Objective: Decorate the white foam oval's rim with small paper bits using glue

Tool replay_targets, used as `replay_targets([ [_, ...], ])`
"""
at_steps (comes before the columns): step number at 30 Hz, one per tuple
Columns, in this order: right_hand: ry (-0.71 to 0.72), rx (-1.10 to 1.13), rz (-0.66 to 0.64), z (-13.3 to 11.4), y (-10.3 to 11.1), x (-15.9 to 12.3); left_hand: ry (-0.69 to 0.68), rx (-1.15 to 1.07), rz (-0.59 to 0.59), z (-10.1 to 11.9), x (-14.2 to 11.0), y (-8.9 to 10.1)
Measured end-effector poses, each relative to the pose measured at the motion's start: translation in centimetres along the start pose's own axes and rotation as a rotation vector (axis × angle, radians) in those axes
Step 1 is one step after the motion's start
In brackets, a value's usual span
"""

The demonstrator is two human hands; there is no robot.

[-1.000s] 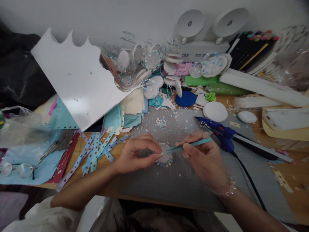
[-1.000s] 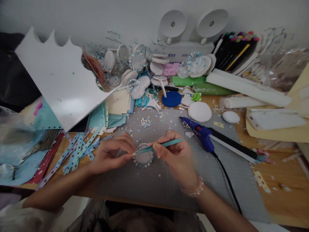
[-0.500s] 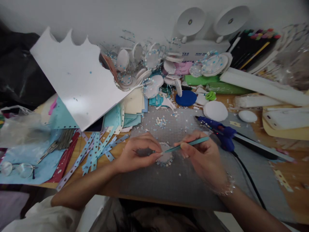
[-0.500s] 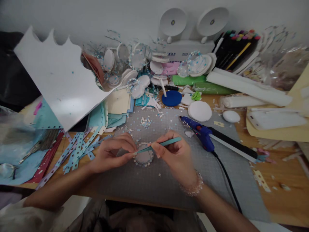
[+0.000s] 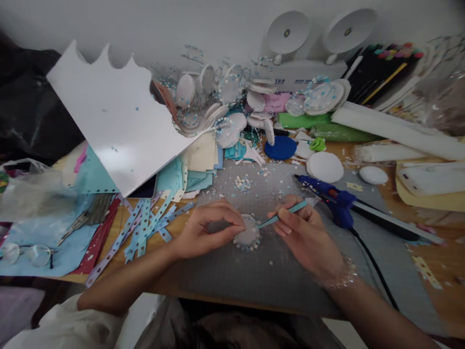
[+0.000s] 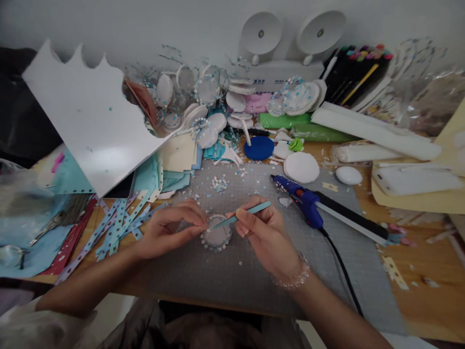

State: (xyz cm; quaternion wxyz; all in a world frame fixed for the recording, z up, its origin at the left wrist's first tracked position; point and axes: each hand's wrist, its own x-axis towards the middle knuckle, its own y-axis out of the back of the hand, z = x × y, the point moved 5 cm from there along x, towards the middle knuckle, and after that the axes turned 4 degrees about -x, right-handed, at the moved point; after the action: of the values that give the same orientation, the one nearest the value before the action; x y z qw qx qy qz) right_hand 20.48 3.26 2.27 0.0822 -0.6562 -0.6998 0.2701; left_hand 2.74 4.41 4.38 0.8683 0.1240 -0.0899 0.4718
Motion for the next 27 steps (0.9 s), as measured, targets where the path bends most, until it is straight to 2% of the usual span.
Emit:
replay_targets([
  [4, 0.031, -0.025, 0.015, -0.2, 0.0, 0.1, 0.084, -0.08, 0.075, -0.4, -0.1, 0.3],
  [7, 0.137, -0.097, 0.037, -0.6, 0.1, 0.1, 0.135, -0.132, 0.17, -0.8, -0.2, 0.8],
  [10, 0.359, -0.242, 0.115, -1.7, 0.3, -0.5, 0.155, -0.132, 0.209, -0.9, -0.3, 1.1],
  [13, 0.693, -0.549, 0.205, -3.6, -0.1, -1.9, 0.181, -0.074, 0.193, -0.7, -0.3, 1.2],
  [15, 0.935, -0.841, 0.121, -4.6, -1.8, -3.0, 0.192, -0.043, 0.157, -0.4, -0.4, 1.1],
  [18, 1.272, -1.283, -0.161, -4.2, -5.2, -4.5, 0.196, -0.069, 0.079, 0.1, -0.5, 0.6],
  [21, 1.535, -1.507, -0.329, -2.8, -7.8, -5.5, 0.252, -0.124, 0.072, 0.0, -0.8, 0.4],
  [24, 1.627, -1.61, -0.393, -1.2, -9.1, -5.9, 0.326, -0.215, 0.111, -0.6, -1.2, 0.4],
  [27, 1.609, -1.6, -0.35, -0.4, -9.4, -5.9, 0.339, -0.27, 0.12, -0.9, -1.4, 0.3],
])
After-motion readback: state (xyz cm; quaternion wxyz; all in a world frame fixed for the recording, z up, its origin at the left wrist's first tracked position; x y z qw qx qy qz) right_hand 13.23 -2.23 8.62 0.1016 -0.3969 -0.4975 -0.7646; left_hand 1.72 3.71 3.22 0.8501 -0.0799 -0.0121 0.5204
